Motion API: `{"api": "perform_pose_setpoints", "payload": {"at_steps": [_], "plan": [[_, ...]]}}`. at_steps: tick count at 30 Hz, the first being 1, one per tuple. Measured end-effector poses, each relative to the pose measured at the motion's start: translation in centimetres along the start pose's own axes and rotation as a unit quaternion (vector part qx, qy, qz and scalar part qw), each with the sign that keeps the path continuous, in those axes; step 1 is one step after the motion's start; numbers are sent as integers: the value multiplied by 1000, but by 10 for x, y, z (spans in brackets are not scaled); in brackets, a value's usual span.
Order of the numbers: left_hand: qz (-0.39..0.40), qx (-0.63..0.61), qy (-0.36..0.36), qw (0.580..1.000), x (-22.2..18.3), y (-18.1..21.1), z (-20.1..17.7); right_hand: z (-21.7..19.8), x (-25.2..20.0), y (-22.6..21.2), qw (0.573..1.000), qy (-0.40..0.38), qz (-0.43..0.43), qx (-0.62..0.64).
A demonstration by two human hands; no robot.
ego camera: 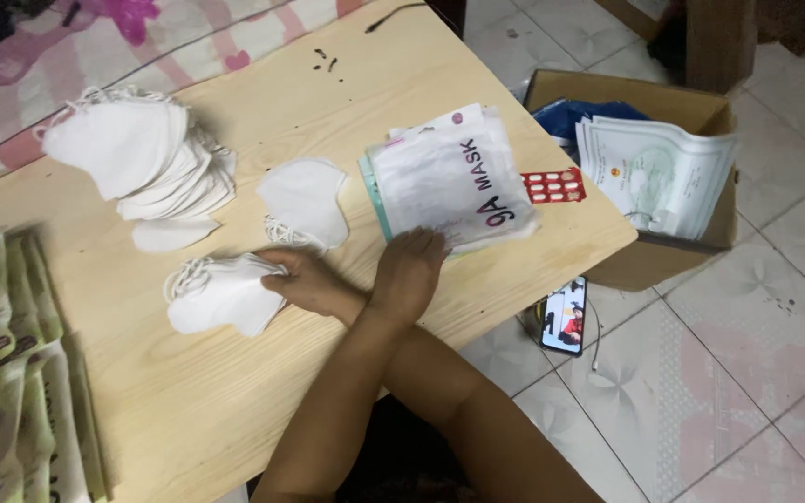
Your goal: Packaging face masks into plastic bags
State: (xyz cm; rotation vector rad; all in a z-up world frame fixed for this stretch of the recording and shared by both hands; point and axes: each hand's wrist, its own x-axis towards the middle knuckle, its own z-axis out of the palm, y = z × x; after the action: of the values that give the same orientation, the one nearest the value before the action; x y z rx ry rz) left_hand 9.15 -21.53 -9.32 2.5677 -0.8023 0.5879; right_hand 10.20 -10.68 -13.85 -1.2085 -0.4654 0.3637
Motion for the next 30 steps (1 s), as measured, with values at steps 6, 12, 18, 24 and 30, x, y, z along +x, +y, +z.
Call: {"api": "perform_pose_setpoints", "payload": {"at_steps": [6,12,18,24,30], "plan": [[-127,-225,209,943,-13,30,-102,-12,8,-7,997,-39,-27,-64],[-355,-206,458,789,-109,-5,-209,-11,3,-20,999,4,10,52],[-365,-48,454,812,-221,-14,-282,-22,-2,-35,979,63,78,177],[-217,-145,95,961,-246,13,-318,-72,-24,-95,964,256,-9,-75],[-443,156,-78,879,-297,-22,-288,-116,-90,-148,953,255,-102,-129]]}}
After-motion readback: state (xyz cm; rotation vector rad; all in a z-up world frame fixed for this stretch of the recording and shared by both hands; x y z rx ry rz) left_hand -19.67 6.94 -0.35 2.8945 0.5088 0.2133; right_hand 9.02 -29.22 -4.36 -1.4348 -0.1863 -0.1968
